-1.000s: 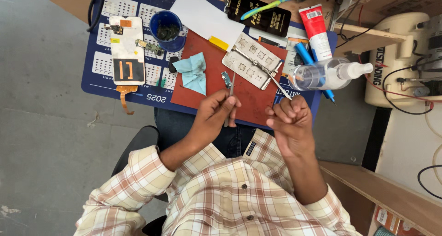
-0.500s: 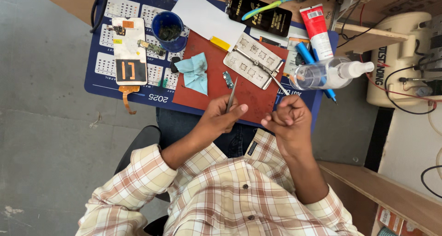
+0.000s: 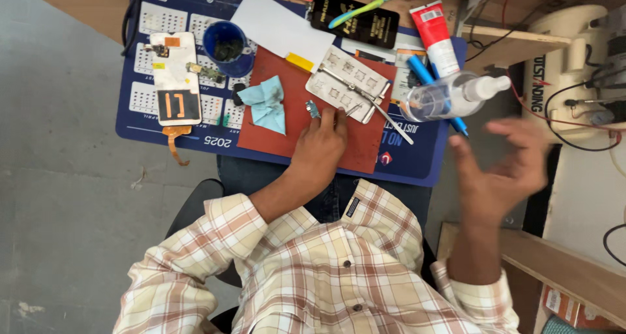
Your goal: The person cleans a small electronic component with a cloth, then uses a hot air gun and tweezers to heat and adjust the component on a workbench. They wipe the component again and handle a small piece with tweezers.
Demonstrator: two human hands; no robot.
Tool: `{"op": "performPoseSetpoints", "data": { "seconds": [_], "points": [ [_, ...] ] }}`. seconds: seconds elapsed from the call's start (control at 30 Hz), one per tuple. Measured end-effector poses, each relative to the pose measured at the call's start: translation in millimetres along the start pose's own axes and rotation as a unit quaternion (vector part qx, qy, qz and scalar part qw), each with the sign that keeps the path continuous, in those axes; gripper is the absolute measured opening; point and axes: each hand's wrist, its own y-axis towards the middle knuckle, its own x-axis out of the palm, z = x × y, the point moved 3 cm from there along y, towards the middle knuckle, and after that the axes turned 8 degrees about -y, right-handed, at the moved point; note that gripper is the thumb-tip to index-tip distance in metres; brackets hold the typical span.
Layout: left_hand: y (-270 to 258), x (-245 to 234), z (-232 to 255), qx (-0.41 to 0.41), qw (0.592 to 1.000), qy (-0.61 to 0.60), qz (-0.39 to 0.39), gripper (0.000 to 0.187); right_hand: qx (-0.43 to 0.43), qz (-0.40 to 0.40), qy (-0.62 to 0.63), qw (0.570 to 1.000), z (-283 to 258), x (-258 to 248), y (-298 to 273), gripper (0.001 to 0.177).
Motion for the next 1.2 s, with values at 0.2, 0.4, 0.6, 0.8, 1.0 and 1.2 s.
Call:
{"op": "performPoseSetpoints", "data": {
  "seconds": [0.2, 0.4, 0.6, 0.8, 1.0, 1.2],
  "points": [
    [10, -13, 21, 0.038, 0.995, 0.076, 0.056, 0.047, -0.072, -0.099, -0.276, 0.953, 29, -48, 50, 0.113],
    [47, -29, 71, 0.144, 0.977, -0.113, 0.106, 0.038, -0.027, -0.198, -0.311, 0.929, 58, -37, 96, 0.14],
    [115, -15, 116, 0.109, 0.928, -0.26, 0.242, 0.046, -0.101, -0.28, -0.396, 0.869, 29, -6, 138, 0.119],
    [150, 20, 121, -0.043, 0.873, -0.464, 0.146, 0.031, -0.202, -0.319, -0.364, 0.851, 1, 14, 165, 0.12],
    [162, 42, 111, -0.025, 0.835, -0.532, 0.137, 0.06, -0.232, -0.381, -0.341, 0.828, 5, 21, 173, 0.123],
    [165, 49, 108, -0.012, 0.827, -0.549, 0.12, 0.065, -0.231, -0.381, -0.349, 0.825, 8, 21, 172, 0.122]
  ]
}}
